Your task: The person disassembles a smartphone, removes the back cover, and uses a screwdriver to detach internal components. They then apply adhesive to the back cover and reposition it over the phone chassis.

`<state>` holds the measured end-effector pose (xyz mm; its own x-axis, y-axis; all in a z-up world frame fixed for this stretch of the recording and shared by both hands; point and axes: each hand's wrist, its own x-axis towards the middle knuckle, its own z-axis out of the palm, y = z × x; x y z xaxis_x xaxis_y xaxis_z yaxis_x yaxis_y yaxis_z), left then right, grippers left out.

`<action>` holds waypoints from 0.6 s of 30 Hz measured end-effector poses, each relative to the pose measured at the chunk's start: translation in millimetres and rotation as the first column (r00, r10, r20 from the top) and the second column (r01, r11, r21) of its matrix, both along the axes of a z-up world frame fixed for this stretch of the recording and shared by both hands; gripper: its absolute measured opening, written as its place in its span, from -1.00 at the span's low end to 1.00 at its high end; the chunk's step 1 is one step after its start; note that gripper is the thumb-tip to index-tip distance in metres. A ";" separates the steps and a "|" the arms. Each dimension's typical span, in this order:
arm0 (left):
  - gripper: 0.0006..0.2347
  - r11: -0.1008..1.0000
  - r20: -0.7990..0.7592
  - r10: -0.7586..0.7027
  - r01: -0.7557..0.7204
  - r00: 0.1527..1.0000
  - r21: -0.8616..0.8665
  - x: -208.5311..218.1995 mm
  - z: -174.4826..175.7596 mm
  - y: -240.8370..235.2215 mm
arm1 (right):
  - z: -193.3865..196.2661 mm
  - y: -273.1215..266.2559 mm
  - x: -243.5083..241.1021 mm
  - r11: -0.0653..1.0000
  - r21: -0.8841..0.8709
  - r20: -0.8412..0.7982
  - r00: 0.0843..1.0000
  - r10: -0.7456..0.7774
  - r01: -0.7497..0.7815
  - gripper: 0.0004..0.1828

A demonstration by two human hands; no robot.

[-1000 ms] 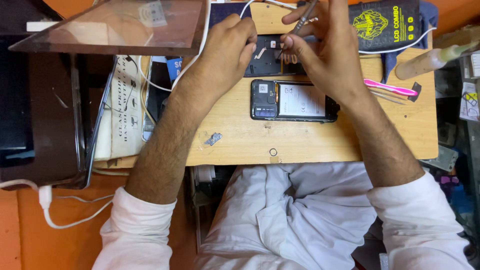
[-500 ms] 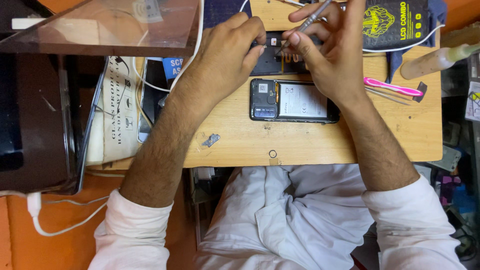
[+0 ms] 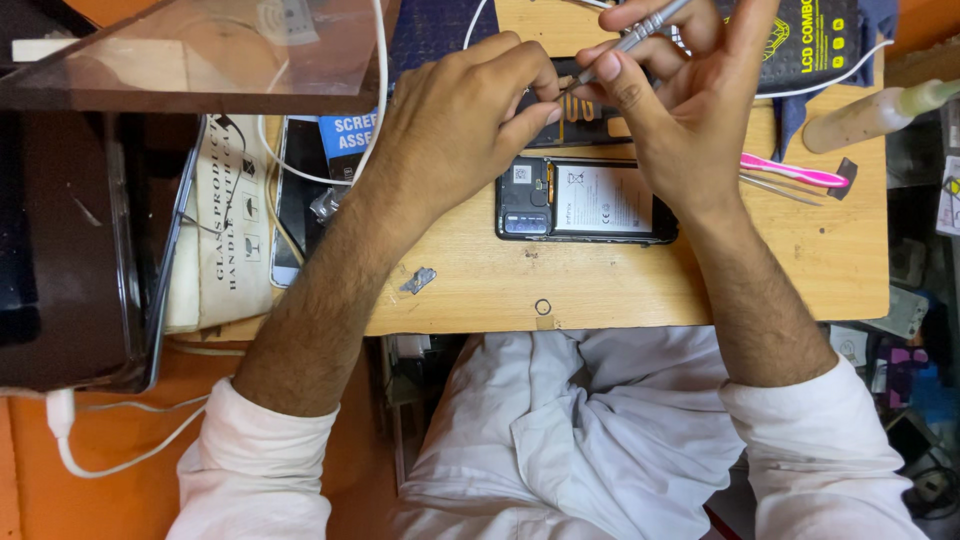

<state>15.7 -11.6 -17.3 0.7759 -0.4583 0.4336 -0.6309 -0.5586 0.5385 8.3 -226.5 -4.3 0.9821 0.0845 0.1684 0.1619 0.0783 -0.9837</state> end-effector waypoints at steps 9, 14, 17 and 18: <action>-0.85 0.999 0.011 0.030 -0.030 0.999 0.029 0.9 -1.9 5.6 | -23.7 -19.5 4.6 0.940 -0.331 0.294 0.939 0.179 -0.076 -0.27; -0.87 0.993 -0.061 0.030 -0.023 0.998 0.114 -0.6 -1.8 3.8 | -23.8 -22.2 0.9 0.880 -0.469 0.330 0.909 0.255 -0.077 -0.26; -0.86 0.990 -0.099 0.022 -0.008 0.995 0.141 -0.6 -2.2 4.0 | -19.3 -17.7 -0.2 0.854 -0.516 0.333 0.903 0.271 -0.066 -0.28; -0.86 0.990 -0.092 0.023 -0.009 0.996 0.143 -0.5 -2.4 4.3 | -18.1 -16.4 -0.2 0.840 -0.540 0.327 0.905 0.273 -0.058 -0.29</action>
<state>15.2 -7.3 -19.7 0.8175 -0.4971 0.2907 -0.5721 -0.6432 0.5089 8.1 -242.9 -22.4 0.8128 0.4179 0.4058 0.5567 -0.3522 -0.7524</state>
